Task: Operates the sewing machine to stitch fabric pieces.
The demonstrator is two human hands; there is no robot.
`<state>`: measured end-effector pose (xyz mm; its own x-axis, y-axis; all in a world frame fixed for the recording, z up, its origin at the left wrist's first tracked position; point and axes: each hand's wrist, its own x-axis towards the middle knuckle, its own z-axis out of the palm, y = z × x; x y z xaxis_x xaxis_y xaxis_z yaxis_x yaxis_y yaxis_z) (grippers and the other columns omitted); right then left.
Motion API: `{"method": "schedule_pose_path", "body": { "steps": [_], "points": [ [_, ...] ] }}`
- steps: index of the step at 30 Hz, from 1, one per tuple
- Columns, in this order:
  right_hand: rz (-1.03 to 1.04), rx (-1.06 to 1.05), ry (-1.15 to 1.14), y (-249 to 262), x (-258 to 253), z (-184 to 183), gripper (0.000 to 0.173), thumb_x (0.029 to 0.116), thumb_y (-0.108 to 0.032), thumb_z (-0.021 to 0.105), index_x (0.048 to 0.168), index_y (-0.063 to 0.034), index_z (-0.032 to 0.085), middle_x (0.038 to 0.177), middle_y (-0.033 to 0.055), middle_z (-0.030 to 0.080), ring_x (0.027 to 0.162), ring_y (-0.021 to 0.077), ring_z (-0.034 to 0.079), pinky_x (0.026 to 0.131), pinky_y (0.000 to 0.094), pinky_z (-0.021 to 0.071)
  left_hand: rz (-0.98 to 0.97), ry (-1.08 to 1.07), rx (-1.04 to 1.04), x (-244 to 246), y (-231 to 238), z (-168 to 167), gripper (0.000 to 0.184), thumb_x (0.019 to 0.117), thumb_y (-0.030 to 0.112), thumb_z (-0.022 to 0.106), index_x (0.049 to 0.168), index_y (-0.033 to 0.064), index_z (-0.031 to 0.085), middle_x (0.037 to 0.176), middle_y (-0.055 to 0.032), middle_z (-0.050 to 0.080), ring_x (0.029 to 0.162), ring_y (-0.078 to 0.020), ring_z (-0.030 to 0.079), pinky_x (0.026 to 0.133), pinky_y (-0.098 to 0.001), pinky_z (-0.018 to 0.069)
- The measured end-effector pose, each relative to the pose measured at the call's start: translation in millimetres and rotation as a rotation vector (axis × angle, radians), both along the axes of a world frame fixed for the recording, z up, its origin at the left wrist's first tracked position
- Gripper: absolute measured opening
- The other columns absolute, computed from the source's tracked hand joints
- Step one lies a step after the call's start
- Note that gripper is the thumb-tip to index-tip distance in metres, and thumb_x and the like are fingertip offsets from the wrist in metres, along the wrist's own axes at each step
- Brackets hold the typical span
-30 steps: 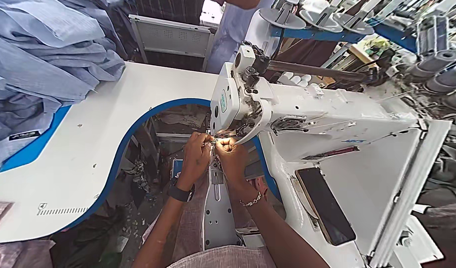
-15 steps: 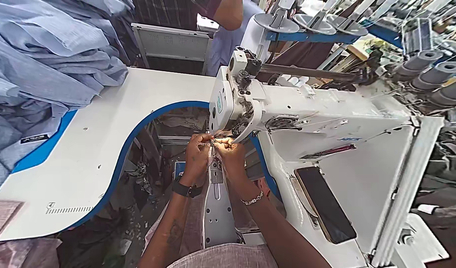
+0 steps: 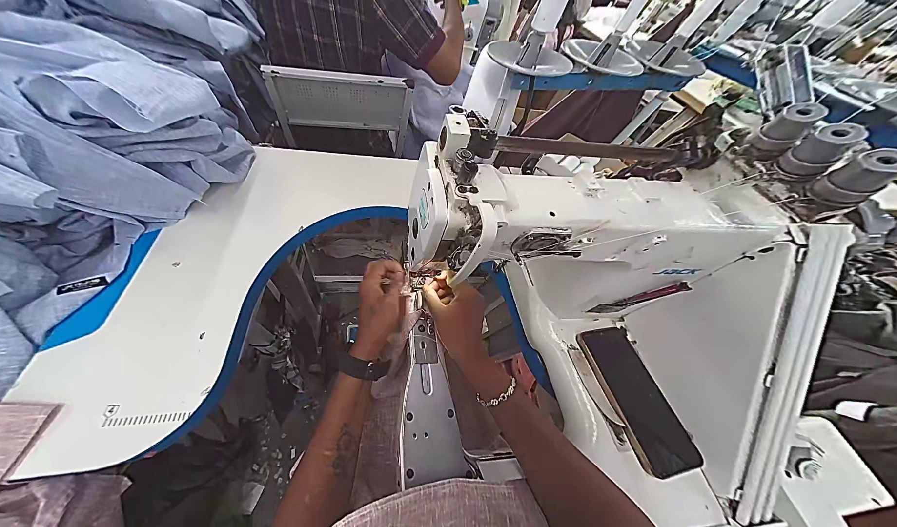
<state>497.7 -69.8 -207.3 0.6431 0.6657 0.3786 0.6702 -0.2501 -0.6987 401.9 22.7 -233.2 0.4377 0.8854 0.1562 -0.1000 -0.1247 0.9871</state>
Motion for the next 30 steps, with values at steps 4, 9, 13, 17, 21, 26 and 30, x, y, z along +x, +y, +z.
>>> {"method": "schedule_pose_path", "body": {
  "steps": [4, 9, 13, 17, 21, 26, 30],
  "points": [
    [0.003, 0.062, -0.187, -7.6, -0.1, 2.0, 0.013, 0.0818, -0.004, 0.074, 0.093, 0.0005, 0.079, 0.089, 0.0184, 0.076, 0.087, 0.0378, 0.072, 0.078, 0.0508, 0.0564, 0.063, -0.457, -0.344, -40.5, 21.9, 24.1, 0.029, 0.1068, 0.005, 0.031, 0.098, 0.0133, 0.058, 0.067, 0.0094, 0.063, 0.056, 0.0009, 0.058, 0.055, -0.0150, 0.0498],
    [0.003, 0.092, 0.013, -1.2, 5.5, -2.2, 0.011, 0.0866, -0.008, 0.072, 0.092, -0.0010, 0.078, 0.086, 0.0146, 0.075, 0.080, 0.0251, 0.073, 0.076, 0.0423, 0.0571, 0.251, 0.481, 0.133, -94.1, 47.7, -43.1, 0.030, 0.1065, 0.012, 0.045, 0.118, -0.0121, 0.059, 0.087, -0.0189, 0.069, 0.078, -0.0297, 0.068, 0.078, -0.0502, 0.0552],
    [0.145, -0.259, 0.025, -16.9, 4.9, 31.6, 0.024, 0.0977, -0.019, 0.064, 0.108, -0.0005, 0.075, 0.097, 0.0165, 0.074, 0.088, 0.0291, 0.070, 0.081, 0.0476, 0.0542, 0.001, 0.394, 0.025, -84.8, 10.3, -75.0, 0.030, 0.1061, 0.011, 0.046, 0.123, -0.0087, 0.061, 0.110, -0.0203, 0.070, 0.099, -0.0271, 0.070, 0.088, -0.0454, 0.0567],
    [0.292, -0.825, 0.005, -38.4, 8.1, 57.1, 0.033, 0.1019, -0.022, 0.057, 0.128, -0.0027, 0.064, 0.113, 0.0194, 0.069, 0.108, 0.0369, 0.067, 0.091, 0.0564, 0.0504, -0.317, 0.210, 0.066, -47.8, -15.3, -31.9, 0.034, 0.1071, 0.018, 0.043, 0.111, -0.0078, 0.065, 0.098, -0.0109, 0.067, 0.090, -0.0123, 0.064, 0.087, -0.0332, 0.0537],
    [0.440, -0.777, 0.083, -53.0, 25.7, 57.1, 0.026, 0.0971, -0.021, 0.066, 0.107, 0.0024, 0.067, 0.091, 0.0179, 0.065, 0.087, 0.0325, 0.062, 0.081, 0.0522, 0.0481, -0.522, 0.164, -0.277, -49.7, -8.8, -24.1, 0.043, 0.1125, 0.027, 0.027, 0.098, 0.0061, 0.062, 0.083, 0.0046, 0.061, 0.078, -0.0019, 0.059, 0.077, -0.0238, 0.0508],
    [0.496, -0.600, 0.016, -81.0, 10.7, 47.2, 0.024, 0.1005, -0.018, 0.059, 0.109, 0.0027, 0.068, 0.091, 0.0201, 0.068, 0.087, 0.0350, 0.066, 0.080, 0.0539, 0.0510, -0.519, -0.040, -0.255, -64.8, -20.9, -17.1, 0.005, 0.0975, 0.009, 0.059, 0.093, 0.0090, 0.062, 0.075, 0.0090, 0.065, 0.069, -0.0003, 0.062, 0.069, -0.0211, 0.0534],
    [0.411, -0.424, -0.137, -88.3, -10.4, 28.3, 0.024, 0.1026, -0.014, 0.054, 0.112, 0.0031, 0.069, 0.086, 0.0227, 0.069, 0.081, 0.0412, 0.071, 0.071, 0.0559, 0.0541, -0.227, 0.189, 0.027, -59.0, -41.3, 0.3, 0.013, 0.0925, 0.013, 0.070, 0.098, 0.0017, 0.068, 0.070, 0.0062, 0.059, 0.060, -0.0008, 0.053, 0.060, -0.0205, 0.0462]
  ]
}}
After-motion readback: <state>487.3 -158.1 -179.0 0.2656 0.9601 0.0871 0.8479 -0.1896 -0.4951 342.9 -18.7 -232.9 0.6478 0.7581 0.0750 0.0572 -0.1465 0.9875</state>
